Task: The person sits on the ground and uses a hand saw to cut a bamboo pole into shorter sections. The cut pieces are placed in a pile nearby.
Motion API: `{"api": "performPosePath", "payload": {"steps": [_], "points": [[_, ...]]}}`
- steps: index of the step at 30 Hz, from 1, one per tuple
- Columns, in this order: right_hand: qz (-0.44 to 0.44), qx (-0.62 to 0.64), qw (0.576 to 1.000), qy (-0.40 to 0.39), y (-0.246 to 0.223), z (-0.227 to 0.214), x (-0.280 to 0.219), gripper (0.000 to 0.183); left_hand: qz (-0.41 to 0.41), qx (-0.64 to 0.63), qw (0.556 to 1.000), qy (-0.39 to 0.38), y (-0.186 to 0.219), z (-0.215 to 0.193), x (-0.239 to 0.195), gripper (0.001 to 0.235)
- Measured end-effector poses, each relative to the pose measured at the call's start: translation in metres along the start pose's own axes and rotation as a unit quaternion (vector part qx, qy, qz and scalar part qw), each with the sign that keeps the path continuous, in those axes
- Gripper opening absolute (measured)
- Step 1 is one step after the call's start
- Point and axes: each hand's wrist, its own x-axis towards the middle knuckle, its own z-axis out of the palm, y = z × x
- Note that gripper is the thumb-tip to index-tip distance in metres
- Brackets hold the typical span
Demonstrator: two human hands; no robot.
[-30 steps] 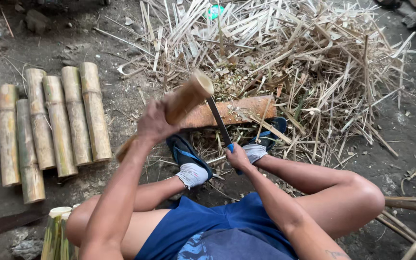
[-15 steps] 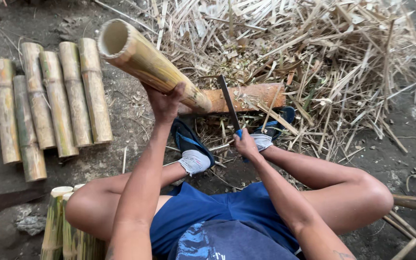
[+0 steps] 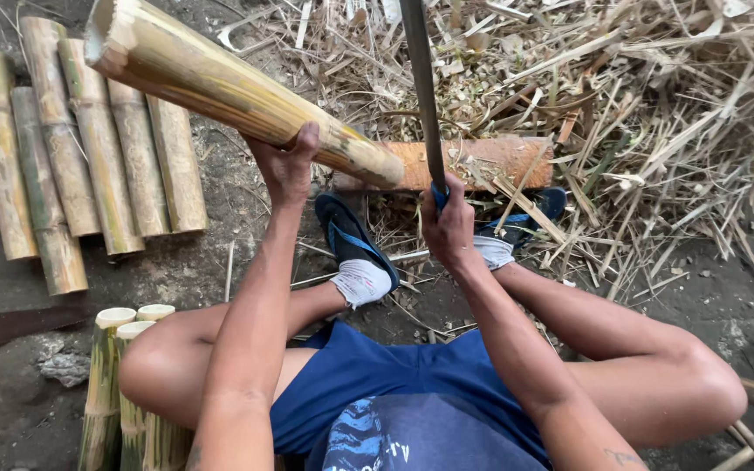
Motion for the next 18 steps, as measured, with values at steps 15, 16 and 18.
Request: {"api": "performPosePath", "payload": {"steps": [15, 16, 18], "points": [[-0.051, -0.026, 0.998, 0.013, 0.013, -0.016, 0.016, 0.029, 0.016, 0.030, 0.999, 0.013, -0.010, 0.027, -0.001, 0.118], [-0.068, -0.018, 0.997, 0.031, 0.020, -0.011, 0.012, 0.029, 0.015, 0.021, 1.000, 0.012, -0.011, 0.026, -0.001, 0.119], [0.118, -0.045, 0.987, -0.100, 0.040, 0.004, 0.012, 0.027, 0.020, 0.021, 1.000, 0.010, -0.011, 0.025, -0.003, 0.119]]}}
